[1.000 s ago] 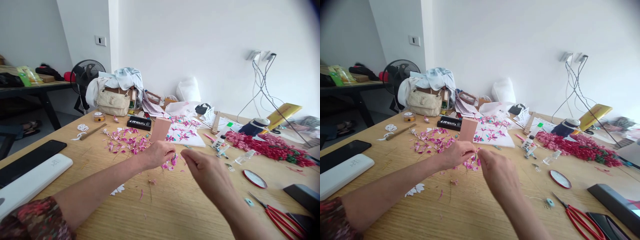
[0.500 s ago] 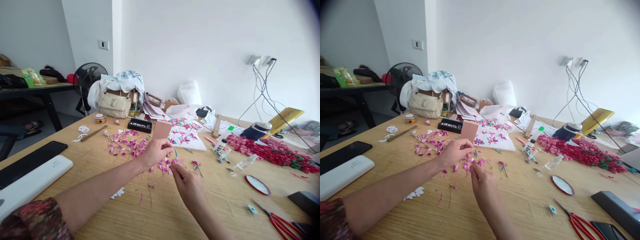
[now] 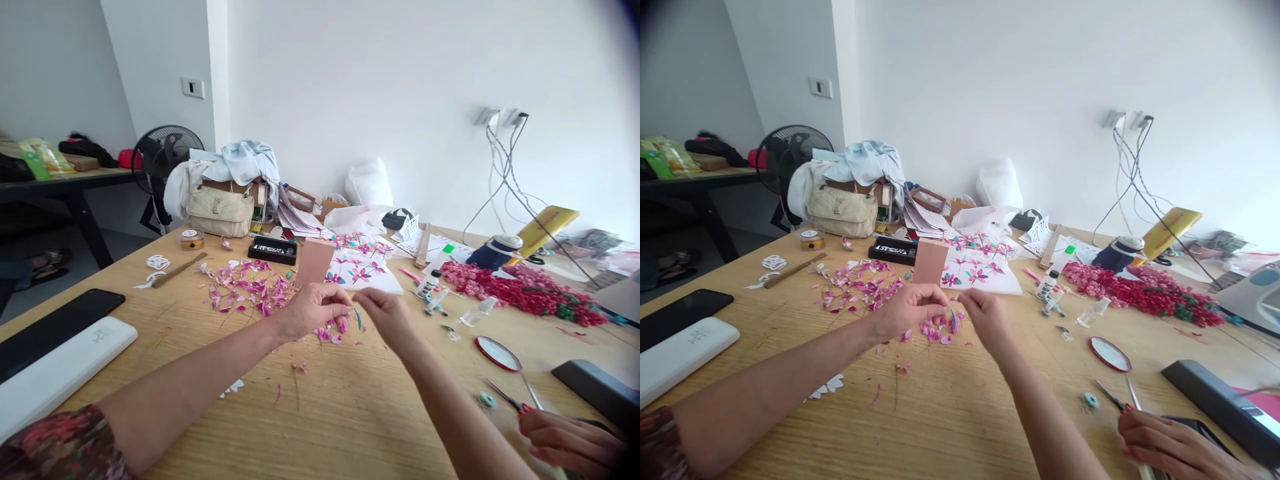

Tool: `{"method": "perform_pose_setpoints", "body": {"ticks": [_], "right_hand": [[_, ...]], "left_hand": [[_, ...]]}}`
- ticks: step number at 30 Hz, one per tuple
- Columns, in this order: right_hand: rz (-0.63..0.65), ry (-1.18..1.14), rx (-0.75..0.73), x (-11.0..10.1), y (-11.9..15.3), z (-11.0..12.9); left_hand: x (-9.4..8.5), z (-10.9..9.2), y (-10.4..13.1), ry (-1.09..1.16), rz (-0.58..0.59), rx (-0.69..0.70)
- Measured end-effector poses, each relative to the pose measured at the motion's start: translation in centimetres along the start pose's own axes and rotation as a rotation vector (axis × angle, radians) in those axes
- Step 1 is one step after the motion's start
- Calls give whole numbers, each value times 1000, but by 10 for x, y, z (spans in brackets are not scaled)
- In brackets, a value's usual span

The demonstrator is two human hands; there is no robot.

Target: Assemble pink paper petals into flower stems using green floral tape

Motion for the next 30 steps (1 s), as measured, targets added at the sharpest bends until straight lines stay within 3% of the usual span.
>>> {"method": "perform_pose_setpoints", "body": {"ticks": [4,8,13,17,20,24,27,30], "right_hand": [[69,107,-60,34,34,7],[52,364,-162,30,63,42],[-25,517,-204,-16,45,68],[-83,344,-123,-36,6,44],[-43,103,-53,-16,-7,14],[61,46,-24,25,16,1],[73,204,-86,37,46,19],[37,345,-197,26,65,49]], "left_hand": [[-17,4,-5,-16,-170,-15],[-26,-2,-6,-374,-265,98],[-9,-10,-4,-614,-97,334],[4,-8,0,-451,71,276],[3,-4,1,-158,56,112],[-6,2,-2,47,-77,-15],[-19,0,-4,-116,-210,32],[-24,-5,-5,-397,-263,153]]}}
Point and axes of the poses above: each hand's wrist, its own y-axis away from the middle knuckle, its own x-axis out of the palm, z = x × y, the point moved 8 cm from there along -y, towards the middle knuckle, and after that the axes turned 7 degrees about -z, right-handed, at the moved point
